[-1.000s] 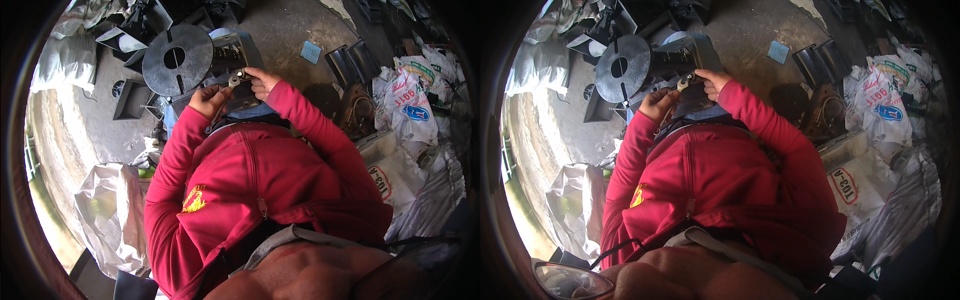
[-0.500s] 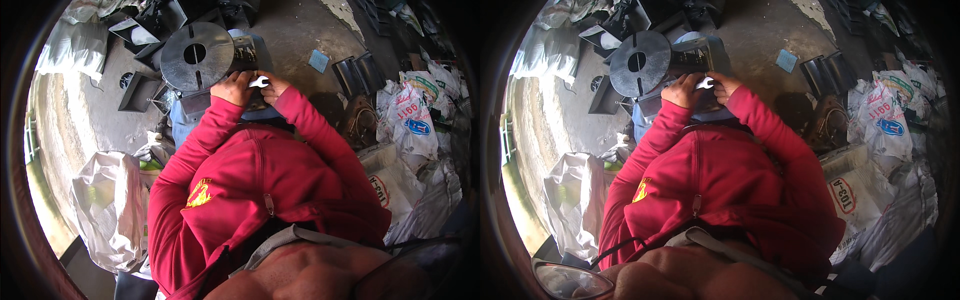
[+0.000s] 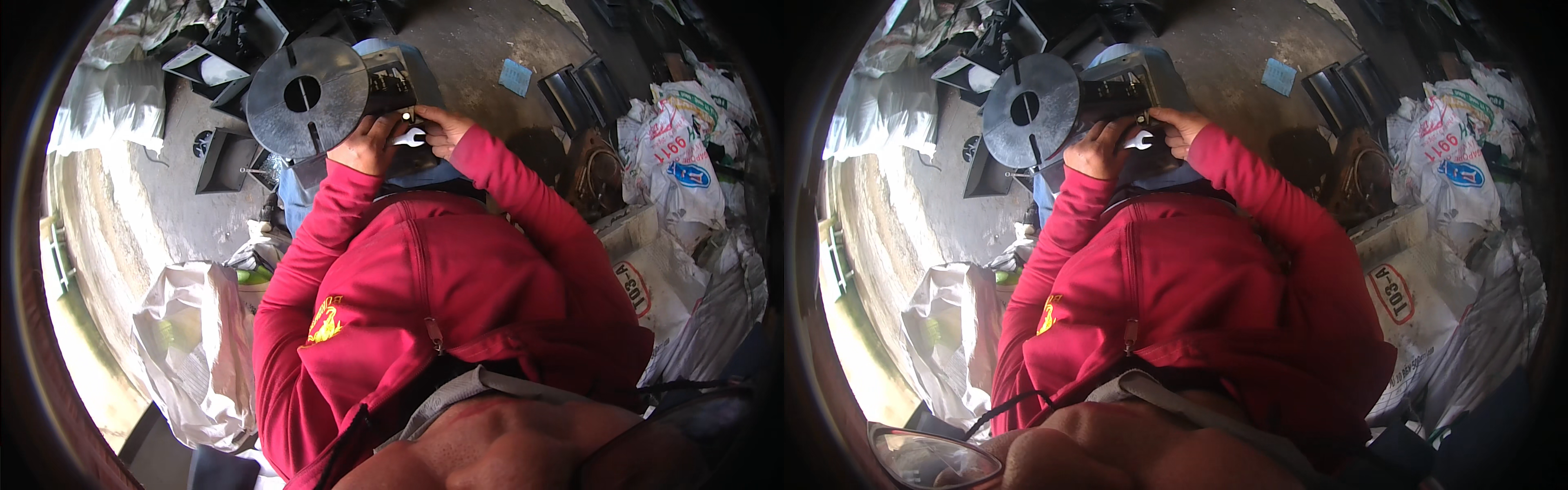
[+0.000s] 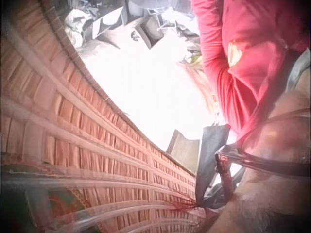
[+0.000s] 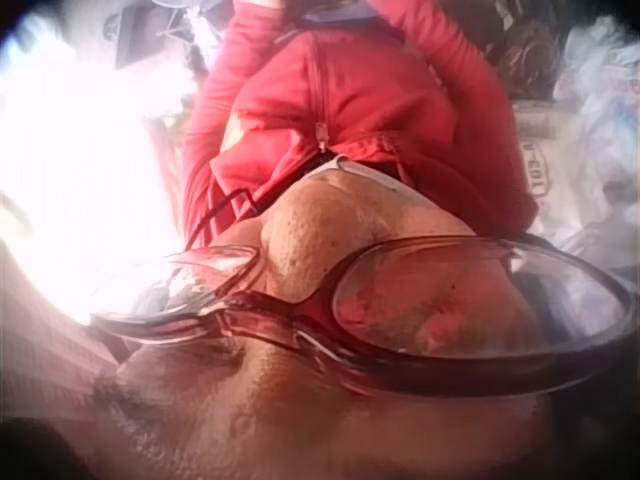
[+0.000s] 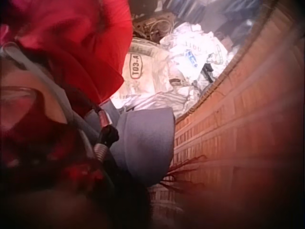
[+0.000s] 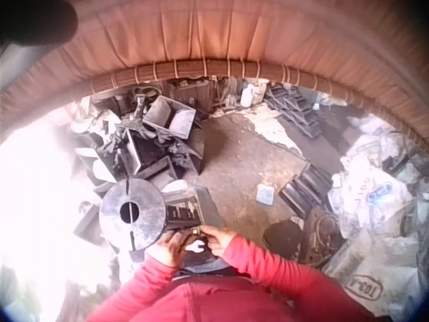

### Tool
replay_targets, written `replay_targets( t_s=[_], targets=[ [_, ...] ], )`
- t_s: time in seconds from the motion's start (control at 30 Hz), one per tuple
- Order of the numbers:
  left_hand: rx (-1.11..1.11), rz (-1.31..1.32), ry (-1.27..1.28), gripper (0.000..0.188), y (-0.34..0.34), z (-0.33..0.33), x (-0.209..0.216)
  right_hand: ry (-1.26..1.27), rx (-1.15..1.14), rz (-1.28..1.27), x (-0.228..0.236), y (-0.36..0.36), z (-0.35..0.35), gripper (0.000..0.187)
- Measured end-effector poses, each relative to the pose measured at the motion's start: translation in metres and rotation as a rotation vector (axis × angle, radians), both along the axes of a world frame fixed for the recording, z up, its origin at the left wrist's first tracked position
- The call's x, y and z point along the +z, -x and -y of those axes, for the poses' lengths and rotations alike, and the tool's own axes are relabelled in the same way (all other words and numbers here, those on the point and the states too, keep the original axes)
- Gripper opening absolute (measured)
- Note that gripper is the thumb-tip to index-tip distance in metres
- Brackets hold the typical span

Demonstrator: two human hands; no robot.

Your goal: The person assembles a metal component by placing a circular metal piece onto a rectangular frame and tightening multiple bolts with a wrench. The person repeatedly adjusts the position of the parts and uses the wrench to secure the assembly.

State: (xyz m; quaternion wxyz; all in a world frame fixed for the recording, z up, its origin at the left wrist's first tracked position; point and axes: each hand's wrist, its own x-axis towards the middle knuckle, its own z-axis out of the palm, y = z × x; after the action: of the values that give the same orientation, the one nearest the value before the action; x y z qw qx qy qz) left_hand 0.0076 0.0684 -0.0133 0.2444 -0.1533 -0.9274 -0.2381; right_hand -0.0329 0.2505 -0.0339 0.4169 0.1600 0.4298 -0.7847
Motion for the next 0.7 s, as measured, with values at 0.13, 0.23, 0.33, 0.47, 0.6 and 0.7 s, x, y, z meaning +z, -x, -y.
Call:
replay_targets(
  t_s=[0.13, 0.23, 0.33, 0.47, 0.6, 0.7],
  targets=[
    [0.014, 0.051, 0.028, 0.024, 0.000, -0.010, 0.005, 0.000, -0.001, 0.050, -0.008, 0.000, -0.002, 0.020],
    [-0.020, 0.061, -0.018, 0.028, 0.000, -0.016, 0.005, 0.025, -0.027, 0.079, -0.017, -0.002, -0.005, 0.020],
    [-0.060, 0.096, -0.023, 0.031, -0.003, -0.016, -0.001, -0.042, -0.051, 0.059, -0.010, -0.011, -0.002, 0.026],
    [-0.145, 0.152, 0.040, 0.036, 0.001, -0.013, 0.004, -0.064, -0.103, 0.034, -0.010, -0.009, -0.001, 0.026],
    [-0.140, 0.118, -0.014, 0.032, 0.004, -0.012, 0.013, 0.005, -0.005, -0.019, -0.010, -0.003, -0.009, 0.028],
    [-0.054, 0.044, 0.003, 0.021, 0.002, -0.015, 0.007, 0.045, 0.057, -0.048, -0.008, -0.006, -0.010, 0.026]
  ],
)
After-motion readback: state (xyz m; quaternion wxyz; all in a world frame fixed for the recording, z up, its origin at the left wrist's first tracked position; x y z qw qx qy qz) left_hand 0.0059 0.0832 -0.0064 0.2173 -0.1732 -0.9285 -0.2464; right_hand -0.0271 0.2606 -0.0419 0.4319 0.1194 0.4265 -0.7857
